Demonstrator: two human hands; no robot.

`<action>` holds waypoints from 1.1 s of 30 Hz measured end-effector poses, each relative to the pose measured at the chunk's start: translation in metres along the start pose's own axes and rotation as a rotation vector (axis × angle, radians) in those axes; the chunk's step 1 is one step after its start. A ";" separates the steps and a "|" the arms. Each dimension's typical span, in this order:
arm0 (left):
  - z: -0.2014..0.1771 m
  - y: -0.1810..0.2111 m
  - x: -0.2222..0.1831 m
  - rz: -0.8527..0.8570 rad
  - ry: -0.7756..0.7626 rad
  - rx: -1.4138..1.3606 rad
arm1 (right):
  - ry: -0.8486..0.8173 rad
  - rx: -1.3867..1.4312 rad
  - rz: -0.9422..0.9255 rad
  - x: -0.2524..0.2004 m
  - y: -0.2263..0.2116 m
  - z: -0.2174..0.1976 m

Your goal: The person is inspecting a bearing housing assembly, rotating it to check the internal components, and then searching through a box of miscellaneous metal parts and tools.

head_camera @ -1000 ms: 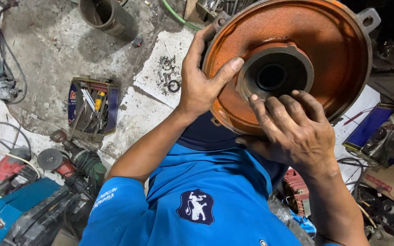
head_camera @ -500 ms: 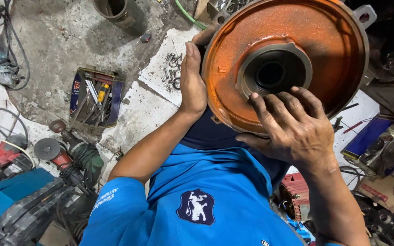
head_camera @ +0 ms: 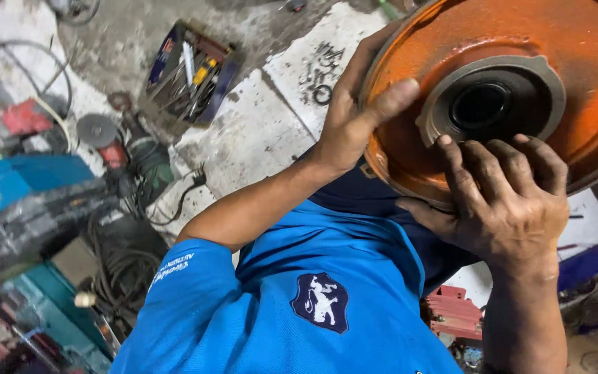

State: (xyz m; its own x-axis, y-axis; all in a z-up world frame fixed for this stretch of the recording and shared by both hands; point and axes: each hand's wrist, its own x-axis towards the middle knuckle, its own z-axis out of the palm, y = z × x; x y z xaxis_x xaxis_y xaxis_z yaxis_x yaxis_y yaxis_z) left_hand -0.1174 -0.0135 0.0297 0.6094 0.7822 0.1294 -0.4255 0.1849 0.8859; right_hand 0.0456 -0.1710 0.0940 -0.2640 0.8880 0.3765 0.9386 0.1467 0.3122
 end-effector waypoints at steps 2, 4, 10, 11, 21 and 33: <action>-0.004 0.007 -0.004 0.023 0.010 0.025 | 0.025 0.019 -0.044 0.006 0.001 0.006; -0.009 0.008 -0.007 0.071 0.044 0.102 | 0.062 0.064 -0.098 0.013 0.001 0.011; -0.022 0.017 -0.008 0.074 0.119 0.175 | 0.094 0.024 -0.153 0.032 -0.002 0.017; -0.024 0.016 -0.008 0.074 0.128 0.175 | 0.094 0.029 -0.160 0.034 -0.002 0.019; -0.002 0.020 0.009 0.038 0.094 0.230 | 0.192 0.294 0.086 0.021 0.002 0.018; -0.036 -0.035 0.030 -0.102 -0.037 0.213 | 0.151 0.100 0.763 -0.009 -0.016 0.006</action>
State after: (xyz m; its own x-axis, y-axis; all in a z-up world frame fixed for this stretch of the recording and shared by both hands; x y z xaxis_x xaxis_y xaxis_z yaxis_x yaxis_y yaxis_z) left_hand -0.1085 0.0253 -0.0133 0.6678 0.7428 0.0475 -0.2126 0.1291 0.9686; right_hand 0.0345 -0.1785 0.0804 0.4412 0.6916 0.5719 0.8864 -0.4352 -0.1576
